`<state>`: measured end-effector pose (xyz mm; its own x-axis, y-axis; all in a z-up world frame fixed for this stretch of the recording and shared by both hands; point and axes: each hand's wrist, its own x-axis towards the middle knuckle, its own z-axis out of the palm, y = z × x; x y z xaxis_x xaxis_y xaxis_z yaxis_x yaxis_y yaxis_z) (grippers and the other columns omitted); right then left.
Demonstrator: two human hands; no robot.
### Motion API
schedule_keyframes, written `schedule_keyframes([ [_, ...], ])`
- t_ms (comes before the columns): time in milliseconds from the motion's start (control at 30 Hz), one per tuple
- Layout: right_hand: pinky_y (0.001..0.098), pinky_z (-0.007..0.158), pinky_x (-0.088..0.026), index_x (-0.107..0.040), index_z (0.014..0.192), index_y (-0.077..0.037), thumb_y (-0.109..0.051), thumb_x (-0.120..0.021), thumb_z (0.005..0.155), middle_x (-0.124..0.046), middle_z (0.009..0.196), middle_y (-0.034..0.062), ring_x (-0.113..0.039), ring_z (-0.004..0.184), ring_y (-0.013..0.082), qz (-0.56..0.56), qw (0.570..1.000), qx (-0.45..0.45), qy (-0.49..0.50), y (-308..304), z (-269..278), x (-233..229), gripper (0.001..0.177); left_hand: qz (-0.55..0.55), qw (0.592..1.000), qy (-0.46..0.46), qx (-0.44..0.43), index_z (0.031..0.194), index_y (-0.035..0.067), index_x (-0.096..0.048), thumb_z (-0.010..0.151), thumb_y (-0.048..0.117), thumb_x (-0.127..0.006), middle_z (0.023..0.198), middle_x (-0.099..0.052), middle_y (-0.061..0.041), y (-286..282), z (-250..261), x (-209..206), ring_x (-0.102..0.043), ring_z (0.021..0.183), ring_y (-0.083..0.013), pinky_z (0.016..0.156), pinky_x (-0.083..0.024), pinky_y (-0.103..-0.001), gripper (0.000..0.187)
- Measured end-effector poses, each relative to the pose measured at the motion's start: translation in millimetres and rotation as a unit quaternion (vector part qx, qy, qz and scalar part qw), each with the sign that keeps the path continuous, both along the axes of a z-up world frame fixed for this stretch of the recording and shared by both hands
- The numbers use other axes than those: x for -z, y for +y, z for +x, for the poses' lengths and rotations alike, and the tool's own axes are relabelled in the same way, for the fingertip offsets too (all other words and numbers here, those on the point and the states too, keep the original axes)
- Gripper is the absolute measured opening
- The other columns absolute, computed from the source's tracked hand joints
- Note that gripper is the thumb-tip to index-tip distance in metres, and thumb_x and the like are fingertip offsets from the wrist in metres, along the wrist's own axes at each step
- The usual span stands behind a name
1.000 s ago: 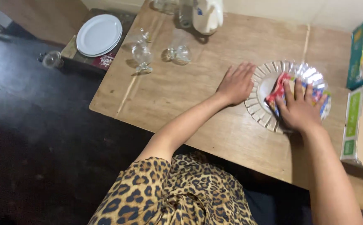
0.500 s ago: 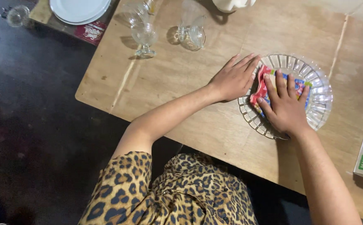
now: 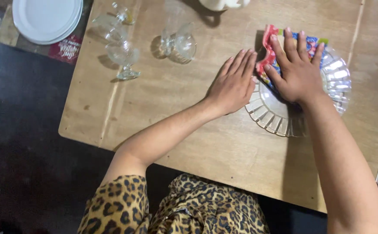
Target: Wiping a clear glass plate with a patterned cloth.
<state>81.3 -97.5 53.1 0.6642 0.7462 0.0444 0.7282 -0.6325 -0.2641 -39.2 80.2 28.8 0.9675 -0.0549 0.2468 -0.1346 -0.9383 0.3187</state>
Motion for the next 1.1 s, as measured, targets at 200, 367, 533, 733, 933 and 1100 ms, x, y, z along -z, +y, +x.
schedule_keyframes([
  [200,0.0718,0.117,0.004,-0.024,0.166,-0.027,-0.067,-0.027,0.101,-0.013,0.173,0.0101,-0.006,0.158,0.0387,0.002,0.999,0.037,-0.012,6,35,22,0.076,-0.038,0.999,-0.006,-0.02,0.153,-0.008,-0.03,0.102,0.025,-0.043,0.162,-0.035,-0.027,-4,1,-8,-0.028,0.154,-0.0378,0.126,-0.02,-0.05,0.062],
  [367,0.0701,0.118,0.007,-0.025,0.165,-0.027,-0.066,-0.026,0.1,-0.01,0.173,0.0067,-0.006,0.157,0.0362,0.022,0.998,0.058,-0.016,1,38,14,0.075,0.007,0.999,-0.038,-0.021,0.15,-0.01,-0.035,0.099,0.021,-0.048,0.158,-0.04,-0.027,-14,2,-6,-0.033,0.152,-0.037,0.122,-0.025,-0.051,0.061],
  [533,0.0635,0.124,0.01,-0.028,0.163,-0.038,-0.073,-0.024,0.102,-0.008,0.175,-0.0065,0.0,0.161,0.0275,-0.035,0.995,0.097,0.011,-14,41,6,0.07,0.021,0.999,0.021,-0.017,0.156,-0.007,-0.03,0.103,0.019,-0.039,0.16,-0.036,-0.029,-16,3,-14,-0.03,0.152,-0.0409,0.121,-0.024,-0.054,0.06],
  [733,0.0633,0.124,0.009,-0.025,0.163,-0.04,-0.072,-0.022,0.103,-0.009,0.175,-0.0066,-0.002,0.161,0.028,-0.045,0.991,0.124,0.008,-55,45,13,0.069,0.021,0.997,0.062,-0.034,0.162,0.005,-0.025,0.105,0.023,-0.036,0.166,-0.03,-0.02,-24,17,-9,-0.023,0.154,-0.0394,0.121,-0.018,-0.06,0.06],
  [933,0.065,0.124,0.007,-0.026,0.162,-0.039,-0.073,-0.021,0.102,-0.007,0.175,-0.0071,0.0,0.161,0.0271,-0.049,0.983,0.175,0.028,-104,36,16,0.069,0.011,0.995,0.098,-0.014,0.164,0.013,-0.022,0.107,0.027,-0.032,0.168,-0.025,-0.018,-45,37,-13,-0.018,0.154,-0.0423,0.12,-0.011,-0.067,0.06],
  [1100,0.0644,0.123,0.011,-0.025,0.164,-0.035,-0.07,-0.016,0.104,-0.007,0.175,-0.0039,0.001,0.161,0.0263,-0.076,0.974,0.206,0.048,-133,12,-1,0.07,-0.004,0.991,0.136,-0.006,0.166,0.022,-0.02,0.109,0.032,-0.027,0.171,-0.018,-0.013,-58,49,-19,-0.01,0.156,-0.0429,0.119,-0.005,-0.07,0.059],
])
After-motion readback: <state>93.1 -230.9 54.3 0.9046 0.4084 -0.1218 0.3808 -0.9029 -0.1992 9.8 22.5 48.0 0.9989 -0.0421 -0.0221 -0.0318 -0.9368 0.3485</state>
